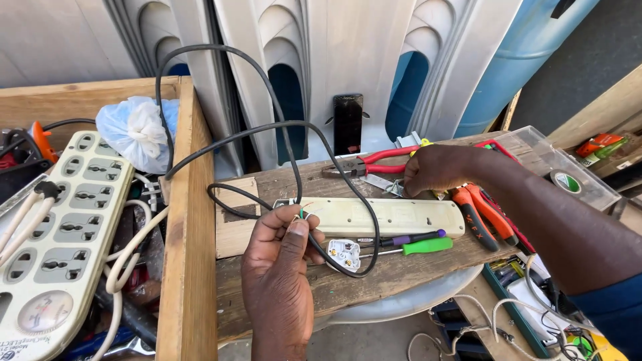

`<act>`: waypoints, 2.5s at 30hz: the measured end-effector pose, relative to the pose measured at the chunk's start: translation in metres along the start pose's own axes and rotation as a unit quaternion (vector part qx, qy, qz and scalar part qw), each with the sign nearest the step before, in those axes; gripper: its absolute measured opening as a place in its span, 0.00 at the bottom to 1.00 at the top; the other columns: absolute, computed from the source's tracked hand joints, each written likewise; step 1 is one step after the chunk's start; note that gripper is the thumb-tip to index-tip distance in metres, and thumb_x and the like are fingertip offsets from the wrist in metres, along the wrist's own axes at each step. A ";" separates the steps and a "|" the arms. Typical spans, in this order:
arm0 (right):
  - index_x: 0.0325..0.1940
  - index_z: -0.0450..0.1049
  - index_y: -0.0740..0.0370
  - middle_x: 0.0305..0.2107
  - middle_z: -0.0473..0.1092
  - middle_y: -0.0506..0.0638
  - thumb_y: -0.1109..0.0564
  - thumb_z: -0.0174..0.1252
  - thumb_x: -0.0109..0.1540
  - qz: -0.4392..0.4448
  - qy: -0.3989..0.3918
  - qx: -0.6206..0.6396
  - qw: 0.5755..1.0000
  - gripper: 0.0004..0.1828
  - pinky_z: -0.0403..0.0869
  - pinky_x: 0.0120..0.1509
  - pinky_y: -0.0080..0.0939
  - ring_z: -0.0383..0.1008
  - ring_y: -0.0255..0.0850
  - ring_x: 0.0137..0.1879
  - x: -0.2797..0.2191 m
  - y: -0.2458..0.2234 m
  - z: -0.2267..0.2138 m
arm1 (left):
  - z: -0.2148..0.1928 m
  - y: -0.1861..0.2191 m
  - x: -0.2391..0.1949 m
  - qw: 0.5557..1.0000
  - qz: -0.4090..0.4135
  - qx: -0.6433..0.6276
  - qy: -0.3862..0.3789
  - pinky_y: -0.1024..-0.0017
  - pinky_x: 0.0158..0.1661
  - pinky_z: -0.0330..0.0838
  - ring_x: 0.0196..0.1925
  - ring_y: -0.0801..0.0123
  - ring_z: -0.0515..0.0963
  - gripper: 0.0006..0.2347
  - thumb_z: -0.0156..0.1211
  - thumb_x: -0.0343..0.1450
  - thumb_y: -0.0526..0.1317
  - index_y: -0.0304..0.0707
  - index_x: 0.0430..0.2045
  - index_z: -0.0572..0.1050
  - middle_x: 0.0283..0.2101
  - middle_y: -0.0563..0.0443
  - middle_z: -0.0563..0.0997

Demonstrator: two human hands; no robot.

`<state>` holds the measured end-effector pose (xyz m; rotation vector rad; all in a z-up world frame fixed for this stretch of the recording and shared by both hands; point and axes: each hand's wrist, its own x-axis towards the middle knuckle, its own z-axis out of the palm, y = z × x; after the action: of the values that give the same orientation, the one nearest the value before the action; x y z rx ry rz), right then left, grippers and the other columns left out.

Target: Disassembling an electrical plug by unscrewing the casing and manipulating the internal wires.

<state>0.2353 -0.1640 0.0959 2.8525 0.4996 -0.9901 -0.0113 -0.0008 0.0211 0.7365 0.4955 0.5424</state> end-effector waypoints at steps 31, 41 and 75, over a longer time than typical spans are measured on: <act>0.45 0.72 0.58 0.20 0.64 0.54 0.63 0.41 0.64 -0.178 0.098 0.675 0.709 0.13 0.52 0.27 0.40 0.55 0.40 0.23 -0.078 -0.039 0.148 | -0.010 -0.036 0.007 0.991 0.046 0.109 -0.055 0.69 0.28 0.70 0.24 0.68 0.73 0.04 0.63 0.73 0.29 0.33 0.40 0.77 0.27 0.46 0.78; 0.56 0.84 0.67 0.37 0.67 0.47 0.66 0.65 0.63 -0.389 0.150 0.586 0.695 0.16 0.66 0.34 0.32 0.67 0.32 0.34 -0.061 -0.049 0.146 | -0.014 -0.055 0.017 0.996 0.046 -0.012 -0.070 0.74 0.26 0.70 0.23 0.69 0.75 0.09 0.69 0.66 0.29 0.36 0.38 0.78 0.30 0.49 0.82; 0.57 0.82 0.56 0.26 0.70 0.41 0.56 0.49 0.68 -0.327 0.164 0.440 0.820 0.19 0.70 0.37 0.33 0.67 0.31 0.32 -0.093 -0.046 0.118 | -0.003 -0.026 0.001 0.993 0.033 0.079 -0.083 0.72 0.26 0.70 0.24 0.66 0.79 0.05 0.65 0.72 0.35 0.39 0.39 0.77 0.31 0.43 0.84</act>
<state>0.0818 -0.1683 0.0618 3.8201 1.4814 -0.9671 -0.0044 -0.0146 -0.0001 0.9430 0.3623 0.5022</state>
